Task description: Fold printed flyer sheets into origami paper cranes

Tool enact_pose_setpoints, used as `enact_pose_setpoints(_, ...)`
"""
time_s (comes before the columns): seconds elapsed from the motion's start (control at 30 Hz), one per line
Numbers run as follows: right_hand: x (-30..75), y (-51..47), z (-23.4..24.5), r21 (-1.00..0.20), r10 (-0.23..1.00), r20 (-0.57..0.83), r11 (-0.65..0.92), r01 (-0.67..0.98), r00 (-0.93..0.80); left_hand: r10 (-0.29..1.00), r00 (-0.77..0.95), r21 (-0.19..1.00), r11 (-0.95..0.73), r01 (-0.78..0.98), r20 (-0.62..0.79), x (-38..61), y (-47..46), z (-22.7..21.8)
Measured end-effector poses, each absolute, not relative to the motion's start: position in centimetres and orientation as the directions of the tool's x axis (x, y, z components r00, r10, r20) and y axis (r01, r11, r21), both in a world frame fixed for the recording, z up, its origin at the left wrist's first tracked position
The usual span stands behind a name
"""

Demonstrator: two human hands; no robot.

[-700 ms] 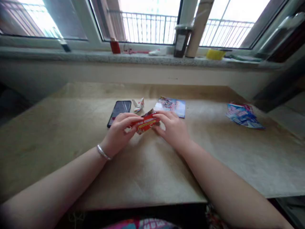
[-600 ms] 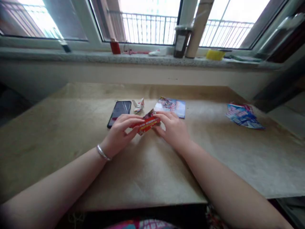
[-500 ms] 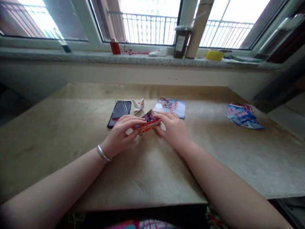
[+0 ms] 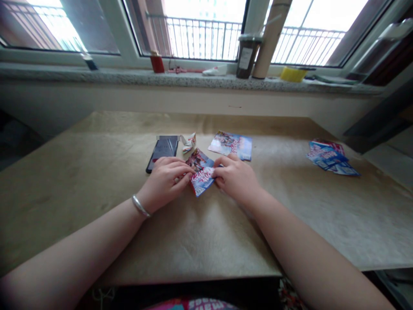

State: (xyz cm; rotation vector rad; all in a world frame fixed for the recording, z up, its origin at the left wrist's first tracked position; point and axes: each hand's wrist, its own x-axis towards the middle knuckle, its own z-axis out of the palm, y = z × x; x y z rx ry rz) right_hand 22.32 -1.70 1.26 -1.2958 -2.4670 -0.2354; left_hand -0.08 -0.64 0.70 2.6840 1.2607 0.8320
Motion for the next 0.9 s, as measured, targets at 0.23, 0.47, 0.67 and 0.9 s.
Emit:
enact_pose_setpoints(0.23, 22.24, -1.66, 1.15, 0.027, 0.769, 0.277, 0.593, 0.804, -0.576, 0.75, 0.561, 0.146, -0.636, 0.758, 0.35, -0.01, -1.07, 0.91)
enact_pose_setpoints(0.47, 22.1, -1.76, 1.18, -0.013, 0.822, 0.217, 0.541, 0.841, -0.526, 0.754, 0.573, 0.16, -0.639, 0.752, 0.321, 0.13, -1.54, 1.11)
enact_pose_setpoints(0.67, 22.13, -1.65, 1.18, -0.033, 0.835, 0.221, 0.523, 0.851, -0.505, 0.669, 0.696, 0.175, -0.742, 0.648, 0.26, 0.25, -1.63, 1.21)
enact_pose_setpoints(0.9, 22.39, -1.31, 0.61, -0.135, 0.838, 0.247, 0.527, 0.839, -0.487, 0.539, 0.816, 0.272, -0.833, 0.481, 0.208, 0.3, -1.11, 0.7)
